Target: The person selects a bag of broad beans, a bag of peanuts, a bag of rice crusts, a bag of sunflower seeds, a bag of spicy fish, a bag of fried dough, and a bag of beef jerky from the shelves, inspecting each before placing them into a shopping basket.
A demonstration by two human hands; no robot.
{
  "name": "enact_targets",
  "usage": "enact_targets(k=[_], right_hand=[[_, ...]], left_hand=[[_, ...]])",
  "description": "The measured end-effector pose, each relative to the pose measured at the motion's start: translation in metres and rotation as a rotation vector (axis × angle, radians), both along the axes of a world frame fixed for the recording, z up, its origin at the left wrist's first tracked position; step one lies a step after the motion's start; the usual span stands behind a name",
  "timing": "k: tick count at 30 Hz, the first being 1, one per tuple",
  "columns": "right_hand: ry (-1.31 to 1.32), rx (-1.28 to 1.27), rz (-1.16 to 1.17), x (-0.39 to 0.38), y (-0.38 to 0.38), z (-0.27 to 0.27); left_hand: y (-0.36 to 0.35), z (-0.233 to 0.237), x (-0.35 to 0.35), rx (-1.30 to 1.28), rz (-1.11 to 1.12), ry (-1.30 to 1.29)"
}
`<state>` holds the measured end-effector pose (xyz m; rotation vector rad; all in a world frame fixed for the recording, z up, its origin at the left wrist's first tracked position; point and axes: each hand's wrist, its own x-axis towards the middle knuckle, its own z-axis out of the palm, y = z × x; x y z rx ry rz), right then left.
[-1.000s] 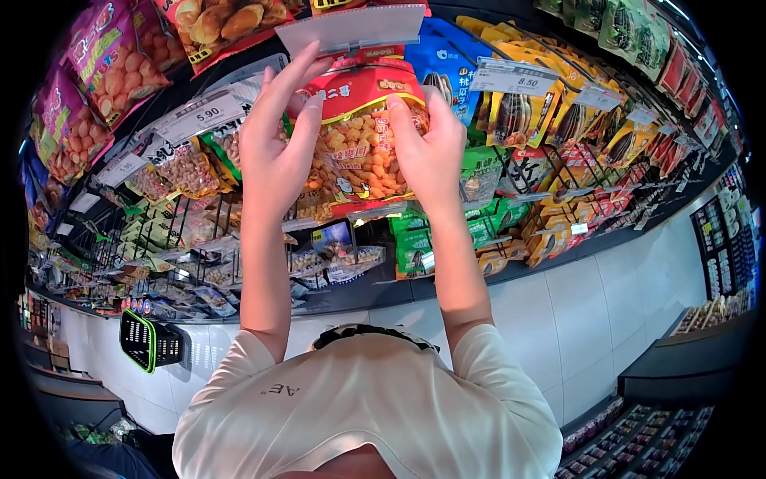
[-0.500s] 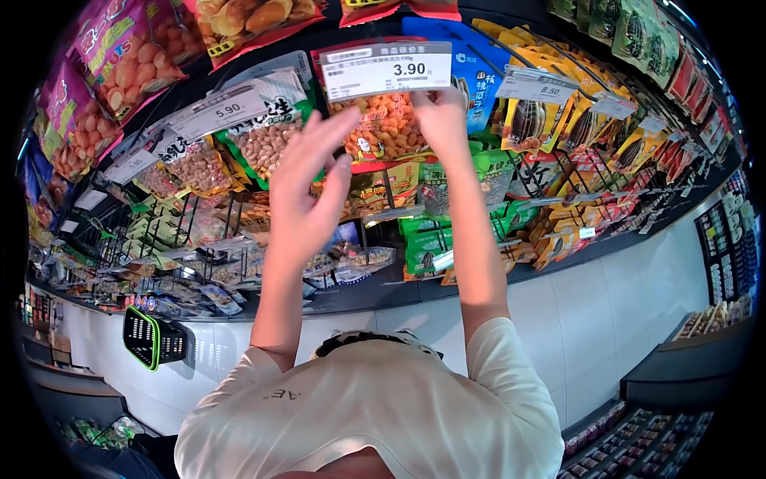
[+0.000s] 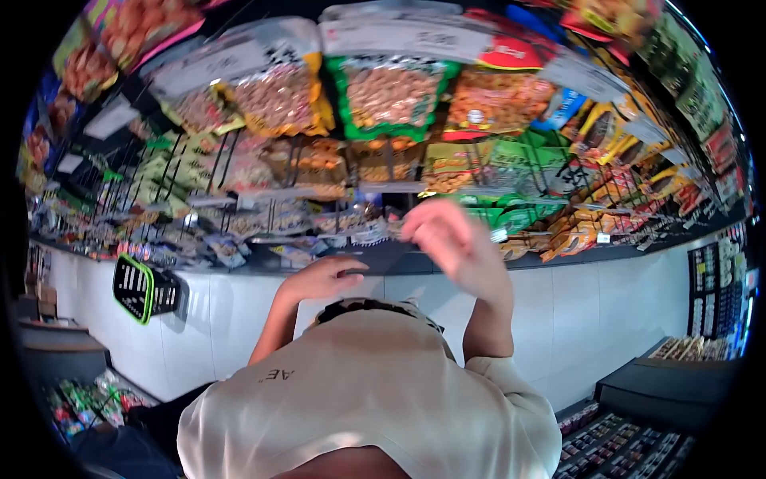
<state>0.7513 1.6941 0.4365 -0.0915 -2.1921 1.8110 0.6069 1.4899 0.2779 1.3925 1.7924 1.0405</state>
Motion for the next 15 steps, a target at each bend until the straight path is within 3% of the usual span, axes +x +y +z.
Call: enact_targets(k=[2, 4, 6, 8, 10, 12, 15], right_hand=[[-0.206, 0.149, 0.449, -0.023, -0.029, -0.042], [-0.394, 0.402, 0.662, -0.046, -0.059, -0.083], [-0.407, 0.521, 0.693, -0.064, -0.078, -0.161], [-0.549, 0.712, 0.554, -0.081, -0.1, -0.205], [-0.573, 0.691, 0.583, -0.098, -0.118, -0.22], [-0.596, 0.674, 0.617, -0.116, -0.136, -0.228], [-0.636, 0.643, 0.694, -0.141, -0.165, -0.237]], left_hand=[[-0.032, -0.05, -0.015, -0.156, 0.113, -0.036], [-0.063, -0.107, -0.03, -0.206, 0.209, -0.05], [-0.094, -0.16, -0.043, -0.251, 0.298, -0.06], [-0.125, -0.2, -0.054, -0.408, 0.357, 0.048], [-0.155, -0.212, -0.061, -0.421, 0.384, 0.009], [-0.185, -0.24, -0.065, -0.44, 0.553, -0.199], [-0.228, -0.269, -0.064, -0.459, 0.733, -0.307]])
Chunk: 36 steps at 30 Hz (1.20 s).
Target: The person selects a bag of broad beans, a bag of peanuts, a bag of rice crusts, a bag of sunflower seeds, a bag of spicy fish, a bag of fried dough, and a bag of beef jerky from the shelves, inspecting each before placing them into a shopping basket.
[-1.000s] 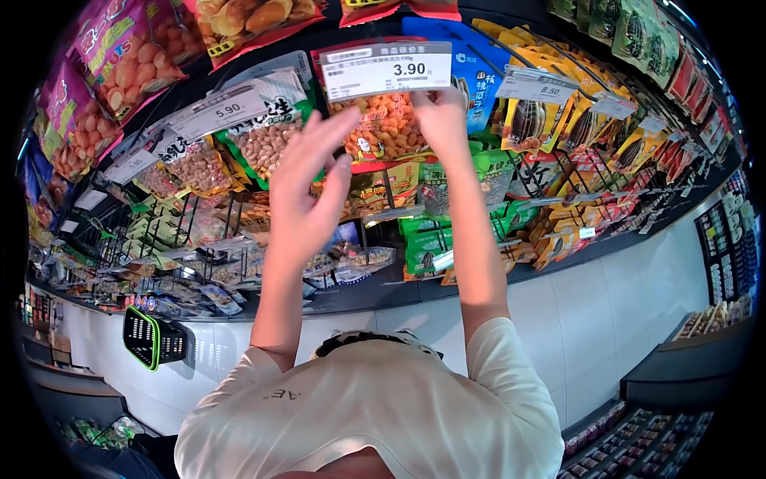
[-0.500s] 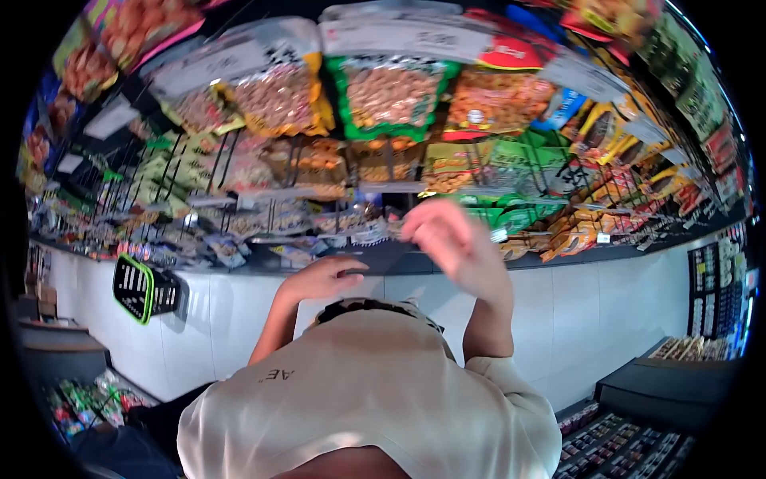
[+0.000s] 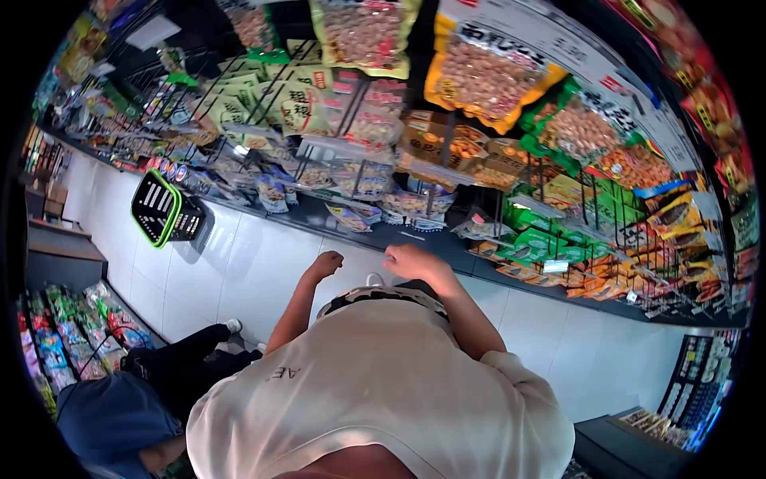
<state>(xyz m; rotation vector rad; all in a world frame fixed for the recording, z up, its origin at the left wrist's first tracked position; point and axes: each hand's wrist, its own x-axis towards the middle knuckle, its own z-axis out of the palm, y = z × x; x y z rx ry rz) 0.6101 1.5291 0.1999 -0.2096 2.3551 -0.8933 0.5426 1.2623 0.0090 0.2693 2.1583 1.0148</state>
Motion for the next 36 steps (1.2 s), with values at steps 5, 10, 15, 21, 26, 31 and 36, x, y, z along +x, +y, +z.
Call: enact_targets(k=[5, 10, 15, 21, 26, 31, 36], right_hand=[[0.072, 0.028, 0.167, -0.039, -0.047, -0.02], [0.03, -0.058, 0.284, -0.077, -0.094, -0.037], [0.052, -0.113, 0.369, -0.11, -0.154, -0.062], [0.073, -0.2, 0.491, -0.155, -0.233, -0.078], [0.039, -0.093, 0.554, -0.194, -0.287, -0.104], [0.017, -0.098, 0.557, -0.221, -0.35, -0.098], [0.021, -0.081, 0.728, -0.247, -0.422, -0.083]], left_hand=[[-0.055, 0.003, 0.023, 0.097, 0.442, -0.273], [-0.109, 0.002, 0.063, 0.173, 0.742, -0.326], [-0.165, -0.007, 0.11, 0.174, 1.008, -0.41], [-0.232, -0.013, 0.115, 0.234, 1.231, -0.501], [-0.293, 0.012, 0.044, 0.292, 1.202, -0.381], [-0.362, 0.038, -0.03, 0.226, 1.1, -0.219], [-0.418, 0.042, -0.046, 0.37, 1.282, -0.178]])
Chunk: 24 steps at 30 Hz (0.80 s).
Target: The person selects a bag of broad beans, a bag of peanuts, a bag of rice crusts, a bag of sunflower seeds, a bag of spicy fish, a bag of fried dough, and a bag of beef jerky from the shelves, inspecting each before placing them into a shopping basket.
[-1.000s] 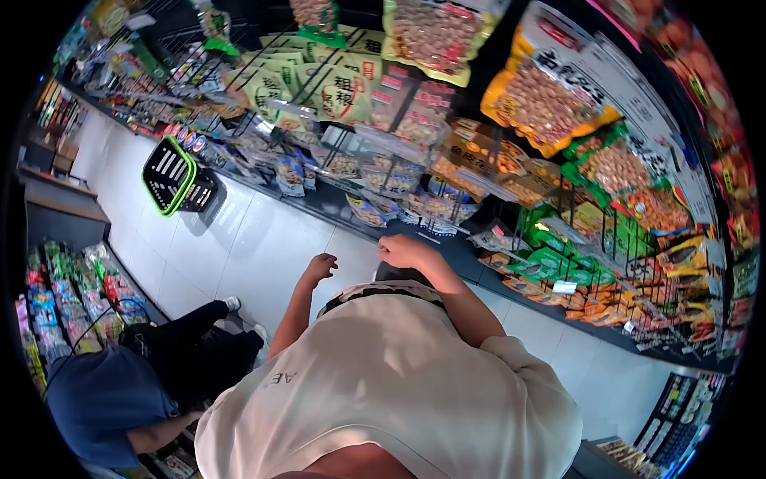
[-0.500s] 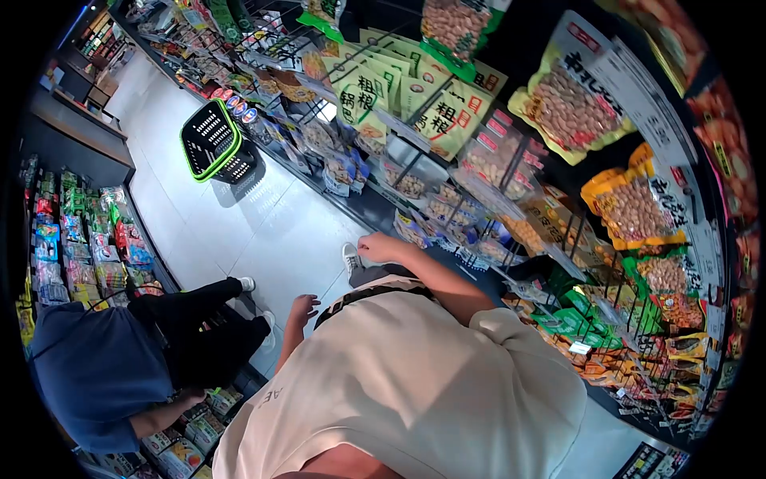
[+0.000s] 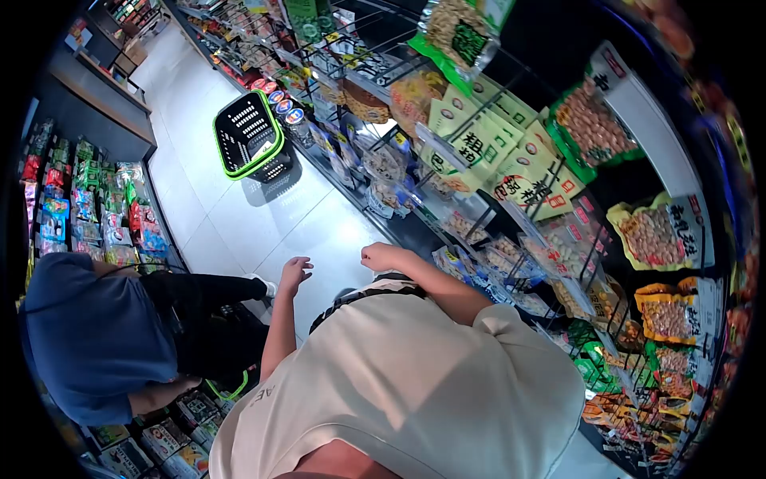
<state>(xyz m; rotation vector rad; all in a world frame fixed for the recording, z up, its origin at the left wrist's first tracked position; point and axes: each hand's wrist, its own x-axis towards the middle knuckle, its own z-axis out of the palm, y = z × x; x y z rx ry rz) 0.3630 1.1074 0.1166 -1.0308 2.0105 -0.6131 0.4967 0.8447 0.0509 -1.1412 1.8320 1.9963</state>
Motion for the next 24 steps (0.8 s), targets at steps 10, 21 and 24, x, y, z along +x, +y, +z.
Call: enact_targets(k=[10, 21, 24], right_hand=[[-0.063, 0.007, -0.046, -0.035, -0.092, -0.004], [-0.034, -0.003, -0.282, -0.077, -0.248, 0.01], [-0.037, -0.006, -0.323, -0.088, -0.278, 0.022]], left_hand=[[-0.094, -0.027, -0.005, 0.136, -0.042, -0.245], [-0.268, -0.058, -0.125, -0.017, -0.244, -0.249], [-0.3, -0.065, -0.16, -0.086, -0.36, -0.269]])
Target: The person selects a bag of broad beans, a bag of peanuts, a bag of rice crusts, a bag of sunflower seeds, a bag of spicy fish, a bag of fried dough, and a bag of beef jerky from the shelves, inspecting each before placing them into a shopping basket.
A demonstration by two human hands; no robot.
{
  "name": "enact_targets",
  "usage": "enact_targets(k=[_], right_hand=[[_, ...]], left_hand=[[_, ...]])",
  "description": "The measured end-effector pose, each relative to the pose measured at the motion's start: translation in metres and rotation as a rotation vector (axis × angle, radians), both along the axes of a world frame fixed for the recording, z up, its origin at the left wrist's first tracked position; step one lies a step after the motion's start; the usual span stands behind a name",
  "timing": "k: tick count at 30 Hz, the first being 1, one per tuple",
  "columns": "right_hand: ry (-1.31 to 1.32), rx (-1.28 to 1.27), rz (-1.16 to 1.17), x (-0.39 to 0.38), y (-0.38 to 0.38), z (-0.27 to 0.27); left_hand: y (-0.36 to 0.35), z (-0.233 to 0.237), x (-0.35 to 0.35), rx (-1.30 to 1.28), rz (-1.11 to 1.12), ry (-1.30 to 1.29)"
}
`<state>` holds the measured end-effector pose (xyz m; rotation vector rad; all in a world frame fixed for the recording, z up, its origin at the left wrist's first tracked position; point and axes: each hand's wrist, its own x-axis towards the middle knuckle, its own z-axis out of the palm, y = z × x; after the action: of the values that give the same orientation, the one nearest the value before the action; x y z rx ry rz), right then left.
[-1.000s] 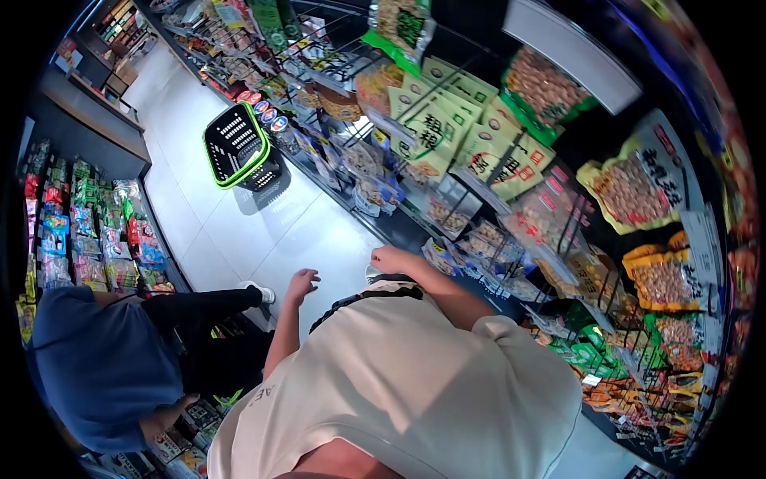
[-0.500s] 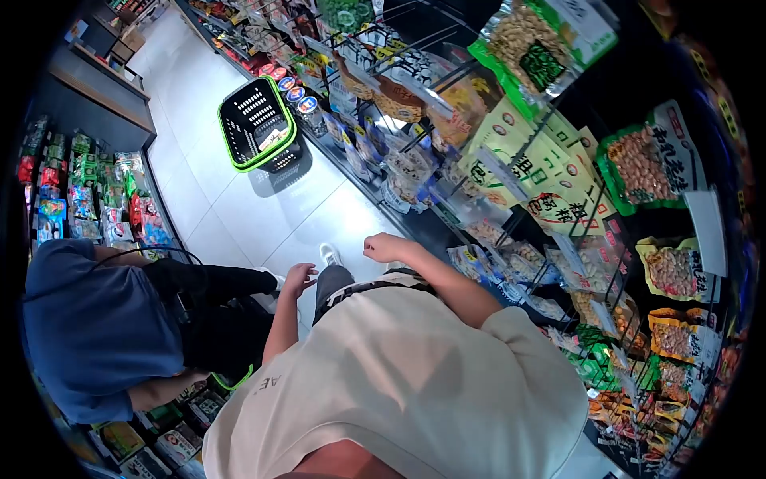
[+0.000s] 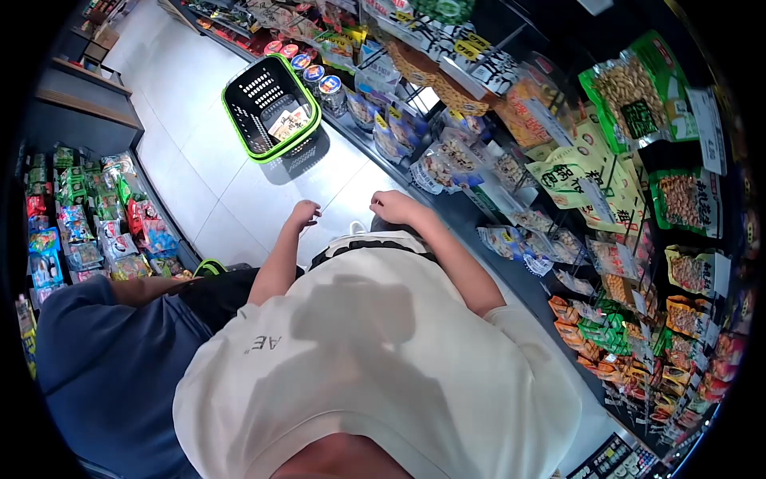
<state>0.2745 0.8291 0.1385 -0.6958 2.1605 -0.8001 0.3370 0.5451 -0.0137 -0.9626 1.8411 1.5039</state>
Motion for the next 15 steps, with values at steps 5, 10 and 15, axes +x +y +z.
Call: enact_targets(k=[5, 10, 15], right_hand=[[-0.008, 0.035, 0.043, -0.036, -0.053, 0.026], [0.017, 0.099, 0.065, -0.097, -0.111, 0.033], [0.074, 0.082, 0.22, -0.165, -0.174, 0.017]], left_hand=[[-0.027, 0.002, -0.072, 0.016, -0.027, -0.066], [-0.058, 0.027, -0.142, 0.198, -0.042, 0.118], [-0.123, 0.021, -0.185, 0.169, 0.089, 0.058]])
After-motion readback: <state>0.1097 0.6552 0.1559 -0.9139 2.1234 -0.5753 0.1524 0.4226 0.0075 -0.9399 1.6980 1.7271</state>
